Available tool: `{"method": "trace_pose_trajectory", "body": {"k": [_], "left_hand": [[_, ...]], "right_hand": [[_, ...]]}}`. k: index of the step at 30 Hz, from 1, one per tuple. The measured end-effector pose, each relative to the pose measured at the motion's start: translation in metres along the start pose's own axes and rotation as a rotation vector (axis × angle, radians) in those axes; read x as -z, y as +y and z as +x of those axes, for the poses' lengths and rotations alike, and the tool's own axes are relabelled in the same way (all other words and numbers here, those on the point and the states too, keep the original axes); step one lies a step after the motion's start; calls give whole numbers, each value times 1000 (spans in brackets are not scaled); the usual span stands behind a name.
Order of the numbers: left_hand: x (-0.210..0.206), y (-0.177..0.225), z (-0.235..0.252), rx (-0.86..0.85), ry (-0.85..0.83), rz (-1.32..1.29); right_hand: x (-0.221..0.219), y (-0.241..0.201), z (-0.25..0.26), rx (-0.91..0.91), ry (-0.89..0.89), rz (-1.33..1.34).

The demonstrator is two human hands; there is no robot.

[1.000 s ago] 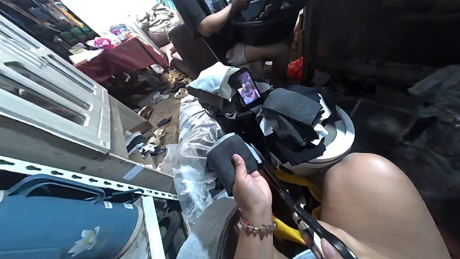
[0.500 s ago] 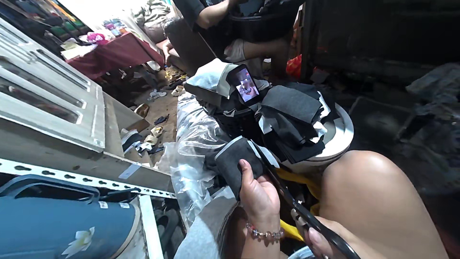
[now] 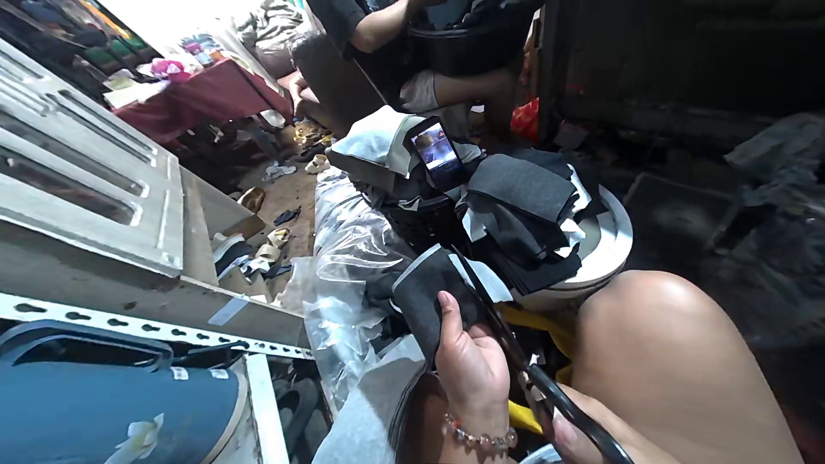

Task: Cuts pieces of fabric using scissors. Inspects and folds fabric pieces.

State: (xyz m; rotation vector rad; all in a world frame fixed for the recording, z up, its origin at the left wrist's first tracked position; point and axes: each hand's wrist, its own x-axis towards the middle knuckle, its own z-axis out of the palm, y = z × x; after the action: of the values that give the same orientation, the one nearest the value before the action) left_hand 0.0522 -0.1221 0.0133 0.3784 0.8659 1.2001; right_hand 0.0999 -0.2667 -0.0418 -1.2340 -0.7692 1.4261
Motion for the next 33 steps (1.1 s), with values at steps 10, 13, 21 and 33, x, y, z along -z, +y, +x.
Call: {"method": "trace_pose_trajectory", "body": {"k": [10, 13, 21, 33], "left_hand": [[6, 2, 3, 83, 23, -90], [8, 10, 9, 268, -20, -86], [47, -4, 35, 648, -484, -594], [28, -4, 7, 532, -155, -187]], "right_hand": [[2, 5, -4, 60, 11, 48], [3, 8, -5, 106, -9, 64], [8, 15, -7, 211, -90, 55], [0, 14, -1, 161, 30, 111]]}}
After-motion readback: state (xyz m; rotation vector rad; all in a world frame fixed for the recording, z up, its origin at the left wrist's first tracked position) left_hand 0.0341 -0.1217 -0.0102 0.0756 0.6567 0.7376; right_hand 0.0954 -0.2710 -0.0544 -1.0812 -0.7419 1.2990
